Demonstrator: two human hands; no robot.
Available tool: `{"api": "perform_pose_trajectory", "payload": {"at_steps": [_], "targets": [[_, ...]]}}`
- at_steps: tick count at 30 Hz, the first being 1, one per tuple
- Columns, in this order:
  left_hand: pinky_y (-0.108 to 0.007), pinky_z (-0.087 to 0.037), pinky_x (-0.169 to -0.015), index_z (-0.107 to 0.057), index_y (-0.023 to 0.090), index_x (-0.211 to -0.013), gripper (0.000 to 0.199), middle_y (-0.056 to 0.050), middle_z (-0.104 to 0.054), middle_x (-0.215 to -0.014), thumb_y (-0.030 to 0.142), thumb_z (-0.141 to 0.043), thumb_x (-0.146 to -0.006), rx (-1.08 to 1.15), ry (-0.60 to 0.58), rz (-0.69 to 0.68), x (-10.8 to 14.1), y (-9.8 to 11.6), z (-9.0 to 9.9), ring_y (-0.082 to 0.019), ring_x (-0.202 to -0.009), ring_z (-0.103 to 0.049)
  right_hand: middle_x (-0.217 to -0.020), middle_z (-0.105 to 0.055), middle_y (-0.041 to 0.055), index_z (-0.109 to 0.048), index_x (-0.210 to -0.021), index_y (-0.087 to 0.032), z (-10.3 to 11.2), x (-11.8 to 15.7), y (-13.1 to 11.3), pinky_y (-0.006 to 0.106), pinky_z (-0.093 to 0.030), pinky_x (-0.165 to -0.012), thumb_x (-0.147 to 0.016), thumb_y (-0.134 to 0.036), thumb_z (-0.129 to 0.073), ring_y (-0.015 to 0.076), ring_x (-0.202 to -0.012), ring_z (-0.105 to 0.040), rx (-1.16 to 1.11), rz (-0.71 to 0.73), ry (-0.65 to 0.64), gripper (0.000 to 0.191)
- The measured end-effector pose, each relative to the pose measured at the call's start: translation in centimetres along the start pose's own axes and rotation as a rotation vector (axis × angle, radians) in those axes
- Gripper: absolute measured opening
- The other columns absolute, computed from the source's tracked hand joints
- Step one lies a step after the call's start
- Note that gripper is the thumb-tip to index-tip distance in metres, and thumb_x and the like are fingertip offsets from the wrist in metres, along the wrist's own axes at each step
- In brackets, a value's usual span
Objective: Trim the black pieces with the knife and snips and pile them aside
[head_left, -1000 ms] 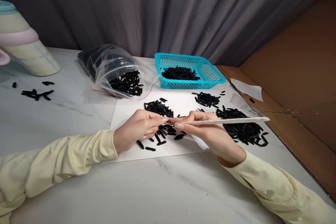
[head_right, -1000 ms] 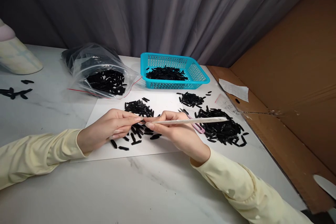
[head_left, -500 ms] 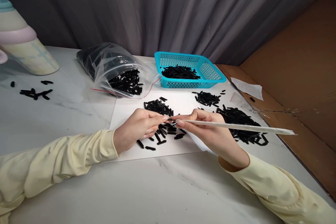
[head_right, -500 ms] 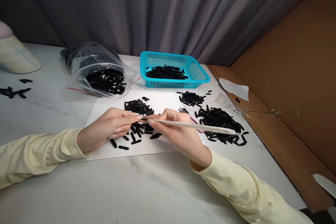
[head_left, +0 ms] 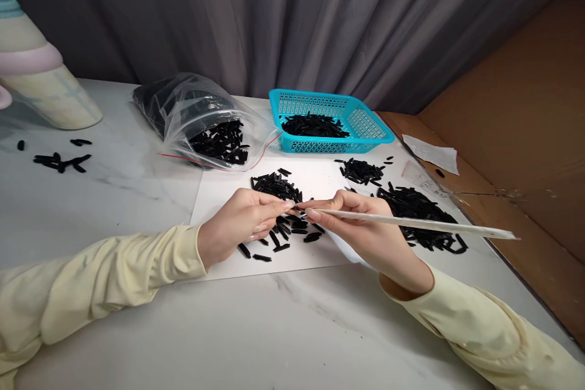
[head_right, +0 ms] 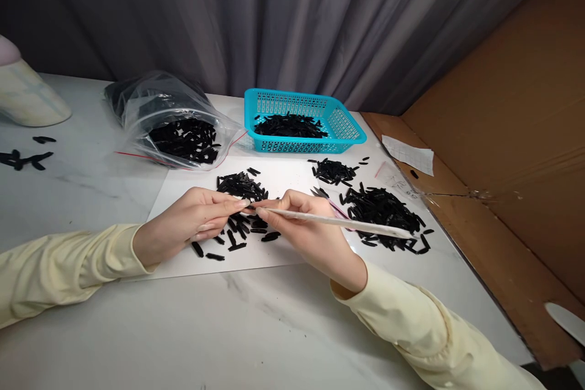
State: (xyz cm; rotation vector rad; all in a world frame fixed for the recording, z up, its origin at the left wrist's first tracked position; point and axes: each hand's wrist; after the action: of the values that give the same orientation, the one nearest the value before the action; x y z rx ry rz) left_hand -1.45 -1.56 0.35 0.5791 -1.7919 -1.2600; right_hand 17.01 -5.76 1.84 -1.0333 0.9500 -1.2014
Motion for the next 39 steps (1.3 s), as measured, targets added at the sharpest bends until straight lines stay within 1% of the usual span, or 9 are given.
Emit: {"api": "perform_pose_trajectory", "payload": {"at_steps": [5, 12, 18, 21, 27, 32, 35, 37, 39], "targets": [[-0.018, -0.011, -0.035, -0.060, 0.011, -0.070, 0.024, 0.010, -0.023, -0.043, 0.032, -0.058, -0.081, -0.017, 0.011, 0.003, 0.0, 0.0, 0.0, -0.003, -0.037, -0.017, -0.086, -0.073, 0.0065, -0.048, -0.058, -0.021, -0.3, 0.0, 0.1, 0.031, -0.051, -0.063, -0.078, -0.032, -0.066, 0.0257, -0.087, -0.068, 0.111, 0.064, 0.025, 0.029], [-0.018, -0.010, -0.035, -0.057, 0.012, -0.066, 0.024, 0.009, -0.024, -0.043, 0.030, -0.057, -0.082, -0.026, 0.018, 0.012, -0.2, -0.1, 0.1, -0.003, -0.036, -0.018, -0.095, -0.072, 0.0006, -0.051, -0.064, -0.022, -0.6, 0.5, 0.4, 0.024, -0.046, -0.055, -0.085, -0.030, -0.058, 0.0167, -0.071, -0.067, 0.316, 0.108, 0.009, 0.024], [-0.017, -0.011, -0.035, -0.058, 0.010, -0.068, 0.024, 0.009, -0.025, -0.044, 0.028, -0.055, -0.084, -0.040, 0.013, 0.006, -0.1, 0.0, 0.0, -0.002, -0.038, -0.019, -0.104, -0.069, 0.0016, -0.056, -0.094, -0.024, -1.7, 1.3, 1.4, 0.025, -0.050, -0.069, -0.092, -0.025, -0.048, 0.0169, -0.081, -0.067, 0.478, 0.242, 0.013, 0.008], [-0.017, -0.011, -0.035, -0.058, 0.010, -0.069, 0.024, 0.009, -0.025, -0.044, 0.027, -0.055, -0.084, -0.038, 0.009, 0.000, -0.1, 0.0, 0.0, -0.002, -0.038, -0.019, -0.108, -0.067, 0.0048, -0.053, -0.097, -0.023, -1.8, 1.4, 2.0, 0.025, -0.051, -0.072, -0.093, -0.023, -0.045, 0.0182, -0.089, -0.066, 0.604, 0.354, 0.026, 0.009], [-0.017, -0.011, -0.035, -0.056, 0.011, -0.068, 0.024, 0.009, -0.024, -0.045, 0.028, -0.055, -0.085, 0.008, -0.008, 0.001, -0.1, 0.0, 0.0, -0.003, -0.039, -0.018, -0.106, -0.063, 0.0168, -0.047, -0.092, -0.016, -1.3, 0.9, 2.0, 0.031, -0.053, -0.073, -0.095, -0.013, -0.036, 0.0221, -0.095, -0.063, 0.767, 0.719, 0.002, 0.012], [-0.017, -0.011, -0.035, -0.059, 0.011, -0.070, 0.023, 0.010, -0.022, -0.044, 0.028, -0.056, -0.084, 0.040, -0.019, 0.010, -0.1, 0.0, 0.1, -0.003, -0.038, -0.017, -0.099, -0.063, 0.0214, -0.044, -0.090, -0.013, -1.5, 0.4, 2.0, 0.031, -0.054, -0.067, -0.095, -0.009, -0.034, 0.0240, -0.093, -0.064, 0.847, 0.864, -0.001, 0.012], [-0.016, -0.011, -0.034, -0.063, 0.010, -0.074, 0.022, 0.010, -0.022, -0.043, 0.028, -0.056, -0.085, 0.034, -0.018, 0.021, -0.1, 0.0, 0.1, -0.002, -0.037, -0.017, -0.103, -0.063, 0.0222, -0.046, -0.090, -0.013, -1.1, -0.2, 2.6, 0.031, -0.054, -0.068, -0.095, -0.010, -0.035, 0.0239, -0.094, -0.064, 0.875, 0.865, 0.042, 0.012], [-0.016, -0.011, -0.034, -0.066, 0.009, -0.077, 0.022, 0.010, -0.024, -0.041, 0.027, -0.055, -0.085, 0.011, -0.009, 0.032, -0.1, 0.1, 0.1, -0.002, -0.036, -0.017, -0.105, -0.065, 0.0186, -0.048, -0.088, -0.015, -0.2, -0.7, 2.9, 0.029, -0.053, -0.065, -0.094, -0.012, -0.040, 0.0222, -0.090, -0.066, 0.850, 0.787, 0.172, 0.010], [-0.016, -0.011, -0.035, -0.068, 0.008, -0.080, 0.024, 0.010, -0.025, -0.040, 0.027, -0.055, -0.085, -0.009, -0.009, 0.043, 0.0, 0.2, 0.0, -0.002, -0.036, -0.017, -0.100, -0.068, 0.0128, -0.049, -0.080, -0.018, 0.9, -1.1, 2.7, 0.026, -0.051, -0.059, -0.091, -0.016, -0.048, 0.0214, -0.086, -0.068, 0.744, 0.625, 0.336, 0.011]]}}
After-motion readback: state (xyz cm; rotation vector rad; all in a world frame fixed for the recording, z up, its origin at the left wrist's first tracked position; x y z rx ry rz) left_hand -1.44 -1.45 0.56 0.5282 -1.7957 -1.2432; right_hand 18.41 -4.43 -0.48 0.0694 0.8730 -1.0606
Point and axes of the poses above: each hand's wrist, its own x-axis away from the middle knuckle, its own z-axis out of the back of the hand, y = z × x
